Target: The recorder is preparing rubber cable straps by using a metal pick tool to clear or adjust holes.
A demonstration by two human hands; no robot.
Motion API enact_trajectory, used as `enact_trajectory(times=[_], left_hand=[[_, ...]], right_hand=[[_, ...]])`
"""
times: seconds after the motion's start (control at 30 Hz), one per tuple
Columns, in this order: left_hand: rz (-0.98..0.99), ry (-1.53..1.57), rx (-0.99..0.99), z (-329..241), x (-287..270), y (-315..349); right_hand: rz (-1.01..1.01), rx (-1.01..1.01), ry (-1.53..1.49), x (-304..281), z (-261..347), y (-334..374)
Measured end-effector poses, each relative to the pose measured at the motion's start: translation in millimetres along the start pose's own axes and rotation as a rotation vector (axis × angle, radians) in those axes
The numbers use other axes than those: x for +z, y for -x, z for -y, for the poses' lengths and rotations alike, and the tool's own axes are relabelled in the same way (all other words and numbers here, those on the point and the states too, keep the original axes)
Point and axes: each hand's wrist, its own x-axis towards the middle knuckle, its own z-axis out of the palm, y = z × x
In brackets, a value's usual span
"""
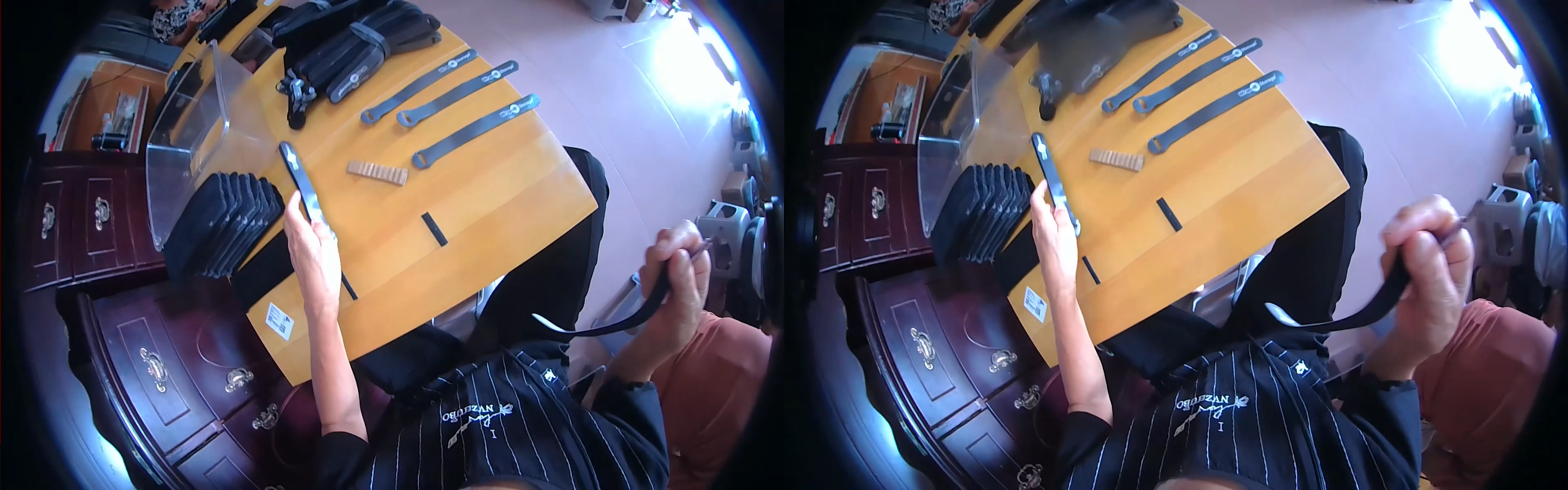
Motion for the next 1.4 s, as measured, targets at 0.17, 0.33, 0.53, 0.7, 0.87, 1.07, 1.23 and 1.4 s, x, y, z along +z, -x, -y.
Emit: enact_trajectory(times=[0.17, 0.33, 0.53, 0.7, 0.87, 1.07, 1.23, 1.4], left_hand=[[-0.049, -0.112, 0.075, 6.4, -1.3, -12.8], [-0.178, -0.001, 0.351, -31.5, -22.4, 38.0], [0.456, 0.397, 0.191, -51.2, -34.1, 141.1], [0.283, 0.473, 0.315, -29.9, -15.7, 148.9], [0.200, 1.036, -0.074, -28.2, -19.7, 148.3], [0.075, 1.088, -0.105, 2.8, -18.4, 133.0], [0.046, 1.067, -0.257, 18.3, -15.7, 126.5], [0.078, 0.943, -0.312, 27.0, -24.9, 110.8]], right_hand=[[0.136, 0.140, 0.191, 69.9, 4.3, 0.0], [0.266, 0.190, 0.229, 104.9, -20.1, 5.1], [0.497, 0.014, 0.380, 143.6, -36.4, 20.2], [0.697, 0.057, 0.348, 147.4, -38.0, 20.3], [0.817, 0.174, 0.533, 135.0, -61.3, 4.2], [0.777, 0.178, 0.615, 108.6, -62.9, -14.2], [0.720, 0.482, 0.576, 112.3, -63.2, -38.2], [0.625, 0.385, 0.575, 112.9, -80.2, -51.5]])
